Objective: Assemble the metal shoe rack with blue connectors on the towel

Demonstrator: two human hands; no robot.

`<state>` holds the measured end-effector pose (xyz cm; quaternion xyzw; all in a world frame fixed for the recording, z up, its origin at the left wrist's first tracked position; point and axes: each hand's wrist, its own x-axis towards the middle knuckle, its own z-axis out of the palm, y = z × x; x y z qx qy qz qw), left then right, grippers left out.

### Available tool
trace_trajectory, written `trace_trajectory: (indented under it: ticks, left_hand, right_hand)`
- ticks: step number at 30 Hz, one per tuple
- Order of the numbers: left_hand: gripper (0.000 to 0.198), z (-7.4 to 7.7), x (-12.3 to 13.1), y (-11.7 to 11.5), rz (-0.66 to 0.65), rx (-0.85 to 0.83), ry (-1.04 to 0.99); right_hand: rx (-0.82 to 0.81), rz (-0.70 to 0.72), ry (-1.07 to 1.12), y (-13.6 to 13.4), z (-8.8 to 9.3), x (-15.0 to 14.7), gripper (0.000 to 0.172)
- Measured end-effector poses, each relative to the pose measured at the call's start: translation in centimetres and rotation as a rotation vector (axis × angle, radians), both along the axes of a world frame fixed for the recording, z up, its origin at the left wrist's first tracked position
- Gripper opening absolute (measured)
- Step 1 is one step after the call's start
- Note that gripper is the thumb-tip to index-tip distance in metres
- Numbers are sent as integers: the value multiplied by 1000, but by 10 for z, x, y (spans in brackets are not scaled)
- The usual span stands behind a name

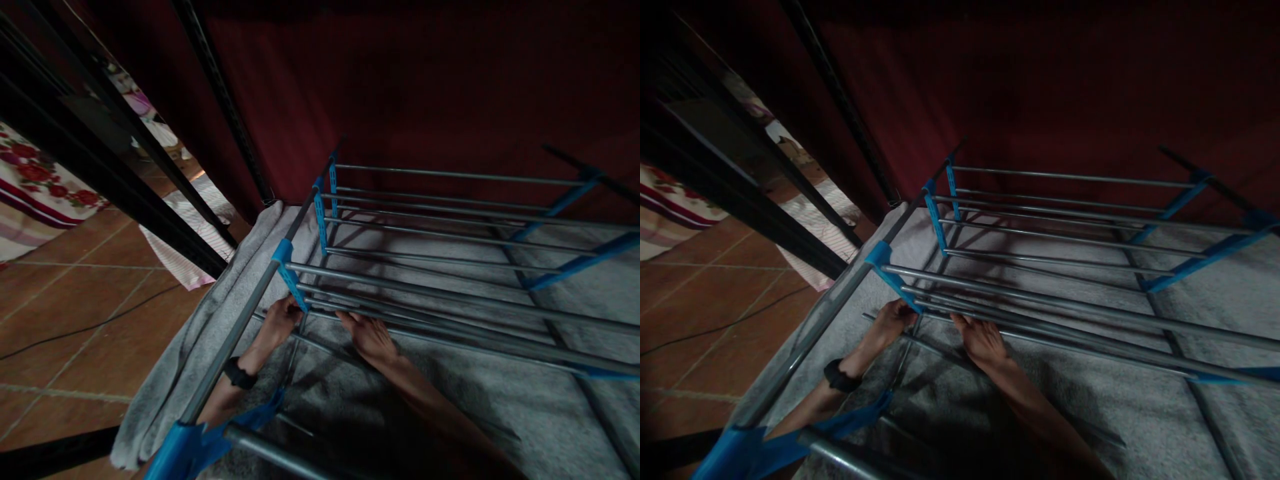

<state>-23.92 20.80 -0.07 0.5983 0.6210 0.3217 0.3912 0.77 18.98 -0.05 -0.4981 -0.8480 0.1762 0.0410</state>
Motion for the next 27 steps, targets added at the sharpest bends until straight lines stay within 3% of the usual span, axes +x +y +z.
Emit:
trace_trajectory:
  ticks: [8, 15, 21, 27]
  left_hand:
    - [6, 10, 11, -8, 17, 47, 137]
    - [16, 7, 14, -8, -88, 54, 244]
    - [8, 9, 16, -7, -98, 56, 264]
    - [9, 0, 15, -8, -47, 47, 275]
  right_hand:
    - [-12, -43, 5, -3, 1, 4, 50]
    - [4, -48, -9, -2, -14, 9, 53]
    - [-41, -55, 74, 0, -8, 9, 48]
    - [-88, -55, 113, 4, -9, 8, 45]
